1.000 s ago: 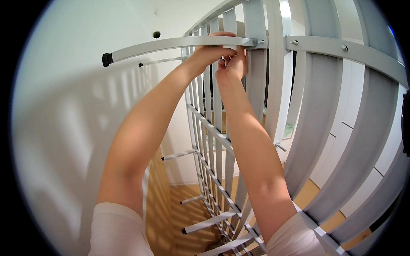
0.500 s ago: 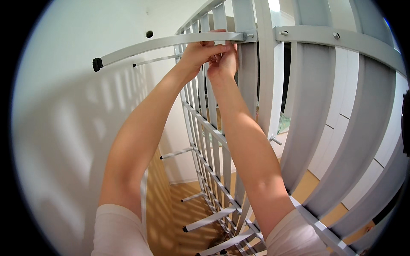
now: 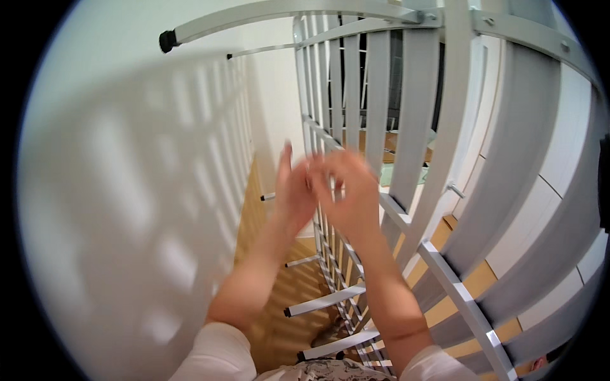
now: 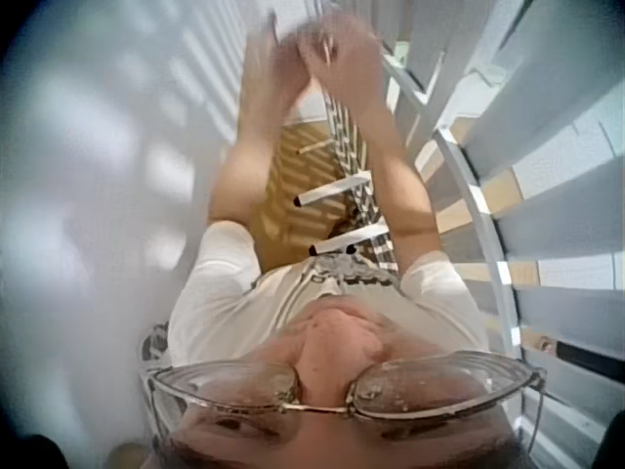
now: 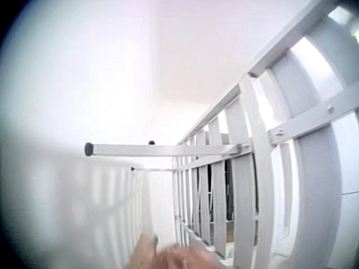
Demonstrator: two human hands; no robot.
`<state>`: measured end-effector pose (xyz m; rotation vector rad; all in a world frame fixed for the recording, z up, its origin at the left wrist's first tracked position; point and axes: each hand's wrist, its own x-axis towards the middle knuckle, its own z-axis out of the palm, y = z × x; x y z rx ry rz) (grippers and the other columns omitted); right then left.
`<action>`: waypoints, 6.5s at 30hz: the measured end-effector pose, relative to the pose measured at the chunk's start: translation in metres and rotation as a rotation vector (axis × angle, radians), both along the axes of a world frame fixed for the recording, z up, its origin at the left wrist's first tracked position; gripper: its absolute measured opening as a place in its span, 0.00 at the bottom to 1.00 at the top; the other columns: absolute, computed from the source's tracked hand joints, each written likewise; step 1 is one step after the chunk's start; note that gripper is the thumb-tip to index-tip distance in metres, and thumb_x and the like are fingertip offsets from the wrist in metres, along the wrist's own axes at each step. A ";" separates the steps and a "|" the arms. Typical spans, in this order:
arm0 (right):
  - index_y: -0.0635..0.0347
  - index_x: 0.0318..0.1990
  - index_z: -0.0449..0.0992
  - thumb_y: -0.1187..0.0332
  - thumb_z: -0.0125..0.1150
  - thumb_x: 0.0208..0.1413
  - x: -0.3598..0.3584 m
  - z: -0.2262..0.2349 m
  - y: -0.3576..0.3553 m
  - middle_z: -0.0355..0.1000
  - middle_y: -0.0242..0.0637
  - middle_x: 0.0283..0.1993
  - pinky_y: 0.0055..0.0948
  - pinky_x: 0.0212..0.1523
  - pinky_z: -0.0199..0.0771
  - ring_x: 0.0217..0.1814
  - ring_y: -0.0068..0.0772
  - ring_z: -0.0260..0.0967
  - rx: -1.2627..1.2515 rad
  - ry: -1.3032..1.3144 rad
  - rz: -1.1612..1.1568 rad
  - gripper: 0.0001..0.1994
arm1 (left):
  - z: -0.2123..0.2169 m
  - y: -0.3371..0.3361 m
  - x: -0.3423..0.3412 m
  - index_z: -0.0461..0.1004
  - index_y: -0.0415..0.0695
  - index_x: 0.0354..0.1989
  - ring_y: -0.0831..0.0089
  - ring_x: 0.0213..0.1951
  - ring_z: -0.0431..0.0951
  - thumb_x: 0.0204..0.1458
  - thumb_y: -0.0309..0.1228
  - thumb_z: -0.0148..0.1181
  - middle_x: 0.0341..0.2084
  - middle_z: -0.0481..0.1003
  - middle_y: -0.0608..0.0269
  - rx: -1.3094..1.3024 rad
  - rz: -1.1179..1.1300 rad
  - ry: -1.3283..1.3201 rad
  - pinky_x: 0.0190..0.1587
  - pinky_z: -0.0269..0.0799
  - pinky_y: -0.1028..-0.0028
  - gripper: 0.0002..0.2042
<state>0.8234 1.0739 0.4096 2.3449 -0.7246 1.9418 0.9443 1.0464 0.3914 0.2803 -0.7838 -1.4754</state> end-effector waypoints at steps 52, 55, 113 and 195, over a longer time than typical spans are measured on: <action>0.54 0.78 0.36 0.75 0.48 0.69 -0.026 0.091 0.000 0.70 0.45 0.57 0.30 0.44 0.76 0.49 0.30 0.72 0.111 -0.591 0.868 0.36 | 0.159 0.048 -0.021 0.82 0.39 0.39 0.72 0.35 0.84 0.49 0.18 0.66 0.30 0.81 0.59 -1.149 1.249 -0.714 0.40 0.78 0.75 0.09; 0.50 0.74 0.44 0.68 0.49 0.71 -0.013 0.124 -0.028 0.70 0.44 0.54 0.25 0.37 0.74 0.42 0.27 0.71 0.049 -0.845 0.893 0.29 | 0.179 0.039 -0.021 0.82 0.41 0.39 0.71 0.34 0.84 0.49 0.20 0.66 0.29 0.81 0.60 -1.183 1.265 -0.768 0.39 0.78 0.75 0.09; 0.59 0.37 0.78 0.62 0.55 0.70 -0.015 0.192 -0.063 0.64 0.26 0.20 0.20 0.21 0.57 0.21 0.16 0.58 -0.061 -1.156 0.772 0.12 | 0.272 0.013 -0.070 0.86 0.45 0.39 0.69 0.31 0.84 0.49 0.29 0.70 0.28 0.82 0.62 -1.383 1.370 -1.299 0.34 0.77 0.74 0.09; 0.57 0.37 0.77 0.62 0.57 0.69 -0.018 0.190 -0.061 0.67 0.24 0.21 0.20 0.26 0.57 0.23 0.15 0.59 -0.009 -1.162 0.870 0.11 | 0.251 0.016 -0.073 0.66 0.46 0.65 0.63 0.48 0.79 0.53 0.23 0.53 0.37 0.83 0.63 -1.645 1.554 -0.991 0.56 0.70 0.64 0.27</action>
